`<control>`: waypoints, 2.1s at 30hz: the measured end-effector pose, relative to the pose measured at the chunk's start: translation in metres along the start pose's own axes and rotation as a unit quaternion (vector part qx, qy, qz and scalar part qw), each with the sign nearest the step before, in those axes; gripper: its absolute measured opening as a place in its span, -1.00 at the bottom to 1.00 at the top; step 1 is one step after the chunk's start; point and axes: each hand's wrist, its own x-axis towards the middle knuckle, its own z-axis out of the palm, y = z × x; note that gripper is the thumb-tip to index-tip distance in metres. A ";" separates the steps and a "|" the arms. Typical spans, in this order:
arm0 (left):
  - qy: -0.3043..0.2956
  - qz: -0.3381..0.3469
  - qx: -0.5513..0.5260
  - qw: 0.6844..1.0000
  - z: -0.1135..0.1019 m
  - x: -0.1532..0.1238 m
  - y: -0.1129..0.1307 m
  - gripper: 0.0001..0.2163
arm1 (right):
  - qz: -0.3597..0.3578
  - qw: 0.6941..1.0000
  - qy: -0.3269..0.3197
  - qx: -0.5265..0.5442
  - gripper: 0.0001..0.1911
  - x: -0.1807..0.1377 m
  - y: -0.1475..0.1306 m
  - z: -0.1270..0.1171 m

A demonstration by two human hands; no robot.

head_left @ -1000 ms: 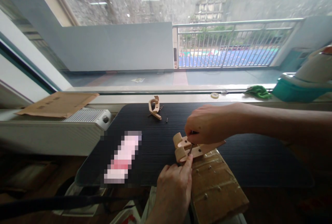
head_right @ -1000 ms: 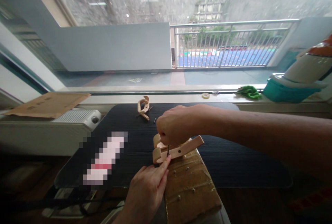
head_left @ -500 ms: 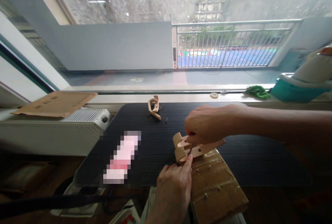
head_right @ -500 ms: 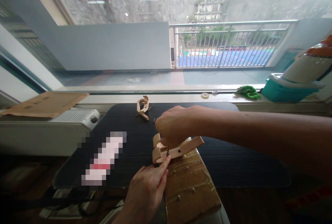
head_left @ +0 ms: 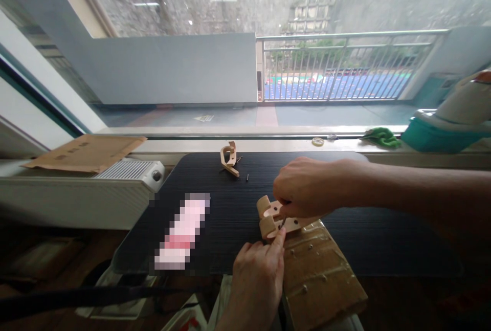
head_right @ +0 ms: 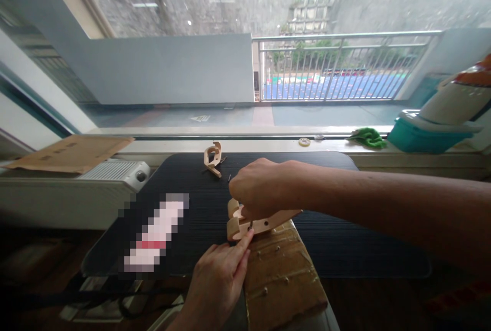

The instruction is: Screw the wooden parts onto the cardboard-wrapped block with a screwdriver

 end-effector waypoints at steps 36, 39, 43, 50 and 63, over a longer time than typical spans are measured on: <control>-0.132 -0.058 0.051 0.988 -0.013 0.002 0.028 -0.47 | -0.057 0.998 -0.006 -0.025 -0.85 0.006 -0.006 0.008; -0.134 -0.058 0.047 0.988 -0.013 0.002 0.028 -0.46 | -0.017 1.000 -0.021 -0.004 -0.79 0.003 -0.004 0.002; -0.137 -0.056 0.036 0.988 -0.015 0.002 0.028 -0.45 | -0.036 0.999 -0.033 -0.024 -0.90 -0.007 -0.004 -0.005; -0.111 -0.057 0.041 0.991 -0.013 0.001 0.027 -0.46 | -0.063 0.998 0.018 -0.016 -0.86 -0.007 -0.001 0.005; -0.099 -0.046 0.051 0.993 -0.010 0.000 0.025 -0.46 | -0.083 0.996 0.007 -0.018 -0.84 -0.013 0.000 0.000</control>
